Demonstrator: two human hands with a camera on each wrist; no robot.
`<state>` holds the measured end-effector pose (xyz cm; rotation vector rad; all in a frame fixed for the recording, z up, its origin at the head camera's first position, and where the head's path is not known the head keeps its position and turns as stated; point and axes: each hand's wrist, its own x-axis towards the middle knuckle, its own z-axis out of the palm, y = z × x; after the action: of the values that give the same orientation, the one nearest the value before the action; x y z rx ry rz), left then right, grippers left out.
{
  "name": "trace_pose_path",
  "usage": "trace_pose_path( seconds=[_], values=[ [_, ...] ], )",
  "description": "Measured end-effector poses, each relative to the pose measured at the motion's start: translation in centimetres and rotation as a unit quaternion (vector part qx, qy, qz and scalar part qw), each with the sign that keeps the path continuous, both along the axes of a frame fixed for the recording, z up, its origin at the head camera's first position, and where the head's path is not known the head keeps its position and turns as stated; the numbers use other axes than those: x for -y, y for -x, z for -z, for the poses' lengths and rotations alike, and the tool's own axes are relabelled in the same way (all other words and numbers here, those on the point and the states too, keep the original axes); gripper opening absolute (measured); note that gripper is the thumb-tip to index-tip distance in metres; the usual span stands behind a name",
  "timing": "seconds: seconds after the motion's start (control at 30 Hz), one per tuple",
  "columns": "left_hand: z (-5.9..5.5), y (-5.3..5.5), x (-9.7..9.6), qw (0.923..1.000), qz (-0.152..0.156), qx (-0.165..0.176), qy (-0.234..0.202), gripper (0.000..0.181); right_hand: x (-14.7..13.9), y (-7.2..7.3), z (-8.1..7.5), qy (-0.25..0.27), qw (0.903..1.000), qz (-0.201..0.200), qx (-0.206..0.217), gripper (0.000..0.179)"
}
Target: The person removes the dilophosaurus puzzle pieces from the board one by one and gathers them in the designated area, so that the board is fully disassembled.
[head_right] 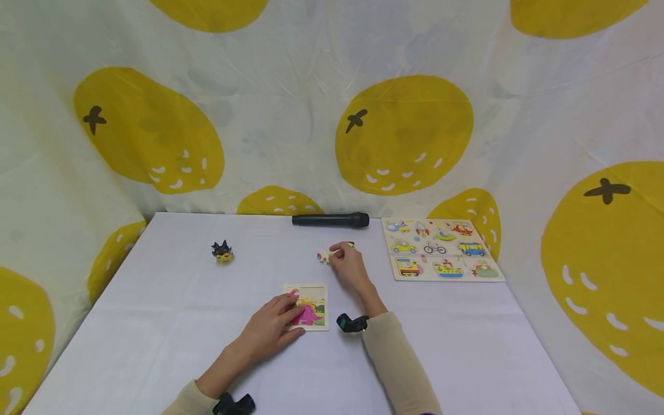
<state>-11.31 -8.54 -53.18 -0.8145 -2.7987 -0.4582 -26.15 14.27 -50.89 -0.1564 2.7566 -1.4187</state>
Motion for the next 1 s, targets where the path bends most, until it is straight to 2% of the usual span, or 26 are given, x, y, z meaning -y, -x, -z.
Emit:
trace_pose_path(
  seconds=[0.3, 0.47, 0.7, 0.93, 1.0],
  values=[
    [0.0, -0.2, -0.1, 1.0000, 0.002, 0.007, -0.006, 0.047, -0.1, 1.8, -0.4, -0.010, 0.9997, 0.023, -0.003, 0.026],
    [-0.1, -0.3, -0.2, 0.9998, 0.000, 0.020, 0.000, 0.048, -0.1, 2.3, -0.1, -0.036, 0.9981, 0.047, -0.017, 0.023],
    [-0.2, -0.2, -0.2, 0.9998, 0.002, 0.021, 0.002, 0.048, 0.2, 2.3, 0.4, -0.071, 0.9940, 0.073, -0.040, 0.023],
    [-0.2, -0.1, 0.0, 0.9999, -0.001, 0.014, -0.001, 0.048, 0.5, 2.0, 0.4, -0.096, 0.9924, 0.075, -0.015, 0.026],
    [-0.2, 0.0, 0.0, 0.9999, -0.002, 0.017, 0.000, 0.048, 0.6, 2.0, 0.4, -0.105, 0.9917, 0.072, -0.020, 0.025]
  ],
)
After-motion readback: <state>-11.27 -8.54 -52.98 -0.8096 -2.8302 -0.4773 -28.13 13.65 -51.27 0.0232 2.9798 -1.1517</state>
